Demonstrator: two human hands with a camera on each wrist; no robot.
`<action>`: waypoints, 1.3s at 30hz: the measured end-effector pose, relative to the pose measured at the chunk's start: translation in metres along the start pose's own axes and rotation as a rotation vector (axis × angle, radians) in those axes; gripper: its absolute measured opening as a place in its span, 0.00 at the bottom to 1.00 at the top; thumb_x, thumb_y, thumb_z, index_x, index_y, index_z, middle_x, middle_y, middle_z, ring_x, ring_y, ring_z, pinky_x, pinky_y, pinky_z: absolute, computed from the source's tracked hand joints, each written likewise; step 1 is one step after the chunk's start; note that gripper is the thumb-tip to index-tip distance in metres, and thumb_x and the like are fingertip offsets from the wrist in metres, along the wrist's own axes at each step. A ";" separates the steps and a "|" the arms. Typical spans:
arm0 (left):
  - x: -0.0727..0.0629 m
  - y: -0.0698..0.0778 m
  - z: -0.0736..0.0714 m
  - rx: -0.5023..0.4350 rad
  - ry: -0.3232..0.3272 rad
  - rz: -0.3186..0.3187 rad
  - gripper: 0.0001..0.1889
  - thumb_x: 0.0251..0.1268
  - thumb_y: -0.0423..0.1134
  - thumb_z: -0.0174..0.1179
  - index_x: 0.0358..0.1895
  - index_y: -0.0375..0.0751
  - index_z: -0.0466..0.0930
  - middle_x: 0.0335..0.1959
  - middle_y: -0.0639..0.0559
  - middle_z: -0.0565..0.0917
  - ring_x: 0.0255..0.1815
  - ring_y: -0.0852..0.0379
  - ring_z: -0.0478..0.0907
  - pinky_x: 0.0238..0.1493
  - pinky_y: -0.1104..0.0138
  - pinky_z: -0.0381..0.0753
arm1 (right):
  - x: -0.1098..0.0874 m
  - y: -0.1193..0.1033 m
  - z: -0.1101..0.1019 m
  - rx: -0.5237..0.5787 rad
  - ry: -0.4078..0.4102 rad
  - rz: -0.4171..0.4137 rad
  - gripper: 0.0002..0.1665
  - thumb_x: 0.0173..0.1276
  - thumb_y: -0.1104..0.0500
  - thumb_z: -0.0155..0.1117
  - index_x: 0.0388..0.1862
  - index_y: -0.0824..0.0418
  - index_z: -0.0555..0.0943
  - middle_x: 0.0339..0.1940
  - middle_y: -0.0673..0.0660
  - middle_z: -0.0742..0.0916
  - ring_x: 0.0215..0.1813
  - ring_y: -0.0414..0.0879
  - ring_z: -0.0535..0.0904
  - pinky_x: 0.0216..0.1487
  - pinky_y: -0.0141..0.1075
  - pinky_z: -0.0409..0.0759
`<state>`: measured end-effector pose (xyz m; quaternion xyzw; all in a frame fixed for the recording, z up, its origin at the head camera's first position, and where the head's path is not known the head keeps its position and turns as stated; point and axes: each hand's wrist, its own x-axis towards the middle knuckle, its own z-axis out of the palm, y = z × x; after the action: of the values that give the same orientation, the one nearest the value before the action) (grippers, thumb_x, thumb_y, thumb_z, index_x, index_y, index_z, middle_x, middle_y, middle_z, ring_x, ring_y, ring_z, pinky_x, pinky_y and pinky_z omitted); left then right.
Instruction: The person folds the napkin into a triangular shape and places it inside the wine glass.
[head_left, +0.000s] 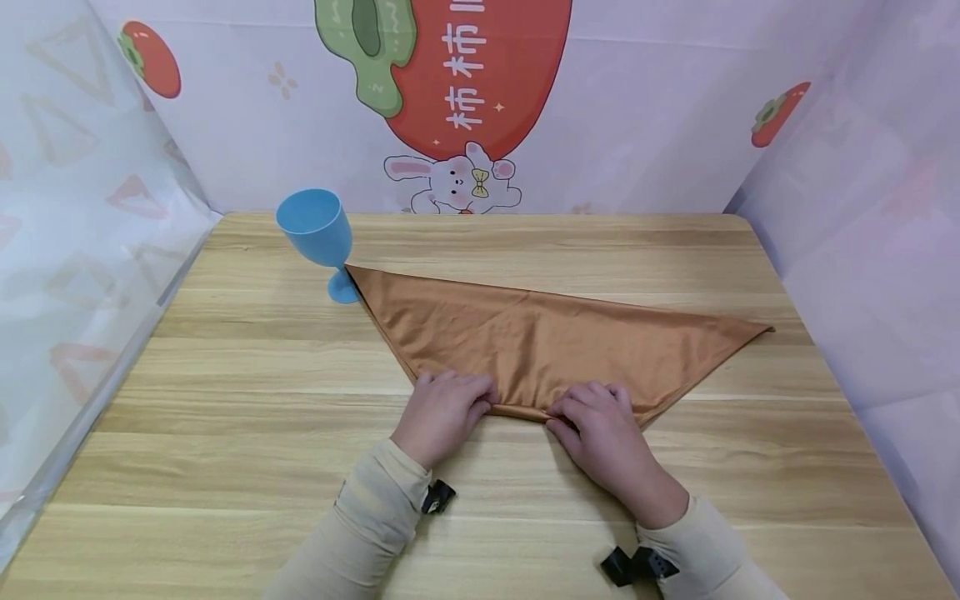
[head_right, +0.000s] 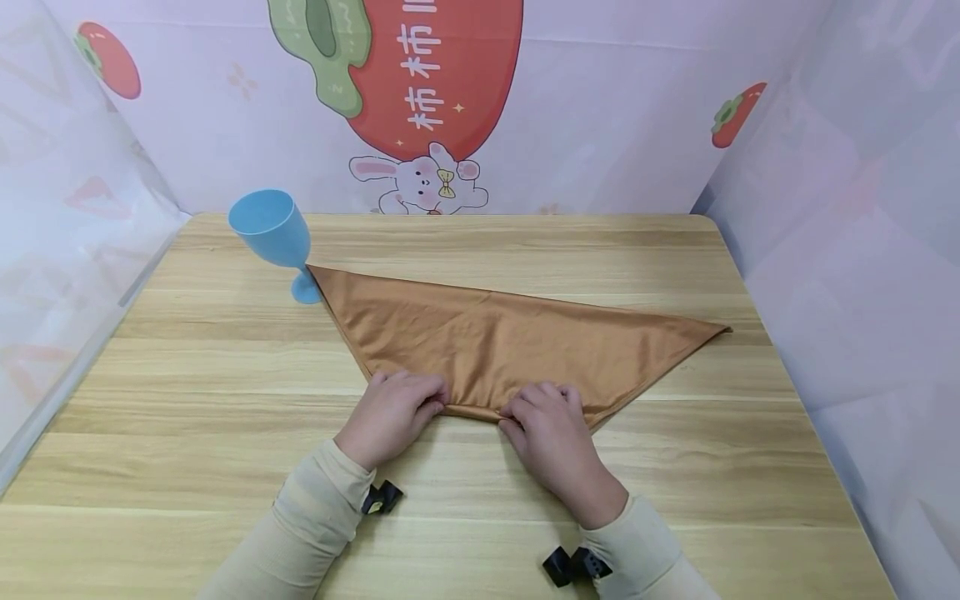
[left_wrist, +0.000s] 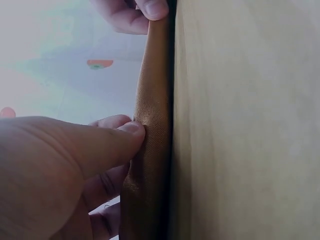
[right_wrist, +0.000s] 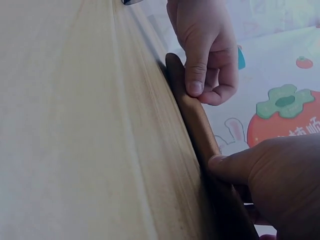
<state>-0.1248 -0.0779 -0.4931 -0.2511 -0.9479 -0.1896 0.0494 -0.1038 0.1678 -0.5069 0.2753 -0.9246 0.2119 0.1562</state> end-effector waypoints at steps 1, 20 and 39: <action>0.000 0.000 0.000 -0.009 0.004 -0.001 0.08 0.67 0.42 0.66 0.33 0.58 0.77 0.32 0.66 0.83 0.33 0.58 0.76 0.41 0.57 0.67 | 0.000 0.000 0.000 0.001 0.000 0.002 0.07 0.57 0.59 0.78 0.31 0.54 0.86 0.31 0.45 0.84 0.40 0.46 0.79 0.49 0.50 0.65; 0.001 0.001 -0.003 -0.025 -0.016 -0.005 0.04 0.58 0.40 0.73 0.34 0.54 0.88 0.37 0.61 0.84 0.44 0.51 0.80 0.50 0.51 0.71 | -0.001 0.001 0.001 0.008 0.032 0.026 0.08 0.51 0.58 0.82 0.29 0.53 0.90 0.35 0.47 0.81 0.39 0.48 0.78 0.46 0.49 0.65; 0.002 -0.004 0.000 -0.070 0.026 0.030 0.02 0.62 0.41 0.70 0.36 0.54 0.88 0.35 0.61 0.87 0.40 0.55 0.84 0.44 0.56 0.77 | -0.001 0.002 0.002 -0.012 0.002 0.053 0.07 0.57 0.60 0.79 0.31 0.53 0.87 0.32 0.46 0.82 0.38 0.47 0.77 0.47 0.49 0.64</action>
<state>-0.1285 -0.0796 -0.4943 -0.2643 -0.9362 -0.2252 0.0555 -0.1047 0.1690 -0.5096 0.2496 -0.9326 0.2108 0.1531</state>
